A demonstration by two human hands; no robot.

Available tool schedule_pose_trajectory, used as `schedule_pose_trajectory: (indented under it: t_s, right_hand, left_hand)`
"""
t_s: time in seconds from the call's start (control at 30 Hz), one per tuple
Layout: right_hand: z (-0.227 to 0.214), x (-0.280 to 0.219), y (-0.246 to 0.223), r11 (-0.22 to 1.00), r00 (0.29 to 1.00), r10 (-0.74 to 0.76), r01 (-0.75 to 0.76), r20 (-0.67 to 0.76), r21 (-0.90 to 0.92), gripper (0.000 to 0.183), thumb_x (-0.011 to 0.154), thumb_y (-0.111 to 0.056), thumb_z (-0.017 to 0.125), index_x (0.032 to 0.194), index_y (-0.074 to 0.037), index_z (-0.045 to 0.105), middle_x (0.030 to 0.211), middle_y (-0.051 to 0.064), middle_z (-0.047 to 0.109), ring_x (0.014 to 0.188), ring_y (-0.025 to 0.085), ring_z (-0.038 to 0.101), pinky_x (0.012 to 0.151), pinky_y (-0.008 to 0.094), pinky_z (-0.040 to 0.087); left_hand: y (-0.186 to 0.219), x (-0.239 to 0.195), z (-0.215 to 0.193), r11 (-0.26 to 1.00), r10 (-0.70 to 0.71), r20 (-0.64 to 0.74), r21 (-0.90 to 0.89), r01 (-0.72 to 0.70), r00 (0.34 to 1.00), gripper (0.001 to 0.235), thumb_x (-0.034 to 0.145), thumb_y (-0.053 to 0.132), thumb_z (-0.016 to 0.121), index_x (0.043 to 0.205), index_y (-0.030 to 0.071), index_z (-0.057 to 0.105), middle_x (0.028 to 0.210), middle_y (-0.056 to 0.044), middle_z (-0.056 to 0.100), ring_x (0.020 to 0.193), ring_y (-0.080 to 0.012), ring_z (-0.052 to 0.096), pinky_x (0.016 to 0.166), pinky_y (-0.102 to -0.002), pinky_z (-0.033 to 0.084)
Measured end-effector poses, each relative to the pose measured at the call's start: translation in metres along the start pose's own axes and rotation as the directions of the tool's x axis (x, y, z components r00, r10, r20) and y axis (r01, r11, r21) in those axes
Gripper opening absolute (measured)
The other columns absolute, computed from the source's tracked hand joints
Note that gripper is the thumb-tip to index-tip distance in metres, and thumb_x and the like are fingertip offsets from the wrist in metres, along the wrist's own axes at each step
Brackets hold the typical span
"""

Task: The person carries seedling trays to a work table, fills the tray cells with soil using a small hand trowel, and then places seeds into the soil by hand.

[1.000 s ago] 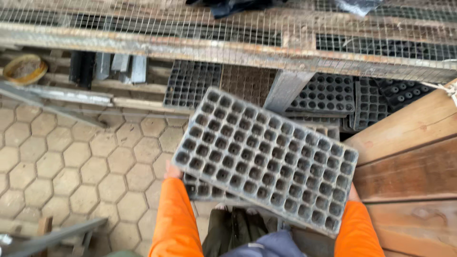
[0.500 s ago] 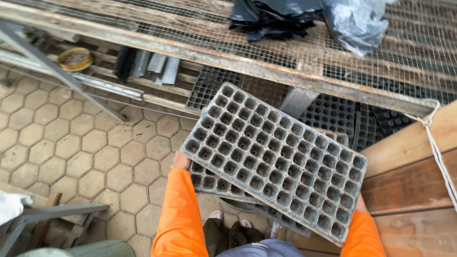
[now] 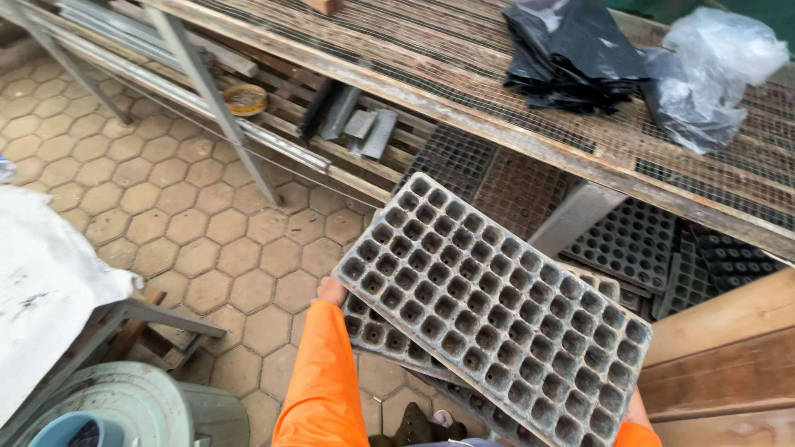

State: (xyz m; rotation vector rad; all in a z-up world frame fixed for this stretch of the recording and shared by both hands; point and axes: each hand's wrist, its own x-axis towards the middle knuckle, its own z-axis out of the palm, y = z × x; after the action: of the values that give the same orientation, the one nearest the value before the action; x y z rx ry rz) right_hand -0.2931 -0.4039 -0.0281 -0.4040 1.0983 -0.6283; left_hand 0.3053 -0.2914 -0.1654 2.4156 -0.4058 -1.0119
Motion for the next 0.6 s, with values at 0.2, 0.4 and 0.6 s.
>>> schedule_pose_trajectory:
  t_s: [0.2,0.4,0.6]
  right_hand:
    - [0.077,-0.031,0.059,0.996,0.996,0.036,-0.029,0.081,-0.08,0.042,0.092,-0.051,0.067,0.108,-0.012,0.072,0.097,0.007,0.077,0.076,0.019,0.072,0.065,0.041,0.06]
    - [0.165,-0.056,0.125,0.975,0.977,0.126,-0.09,0.174,-0.202,0.042,0.093,-0.05,0.067,0.109,-0.012,0.072,0.098,0.007,0.077,0.076,0.019,0.073,0.066,0.041,0.06]
    - [0.217,-0.083,0.166,0.931,0.943,0.223,-0.131,0.248,-0.34,0.042,0.093,-0.05,0.067,0.11,-0.012,0.072,0.099,0.007,0.077,0.077,0.019,0.073,0.066,0.041,0.06]
  left_hand:
    - [-0.061,-0.021,-0.072,0.997,0.016,0.003,0.078,-0.016,1.0,0.066,0.092,0.065,0.042,0.149,0.033,0.052,0.161,-0.011,0.042,0.15,-0.0387,0.034,0.116,-0.068,0.021]
    - [-0.148,-0.058,-0.168,0.997,-0.066,-0.059,0.027,0.068,0.996,0.061,0.097,0.061,0.042,0.149,0.031,0.053,0.16,-0.014,0.04,0.149,-0.0392,0.033,0.115,-0.068,0.021]
    - [-0.249,-0.119,-0.232,0.99,-0.133,-0.162,-0.06,0.124,0.978,0.057,0.097,0.055,0.04,0.146,0.031,0.056,0.156,-0.014,0.042,0.148,-0.0404,0.033,0.114,-0.066,0.023]
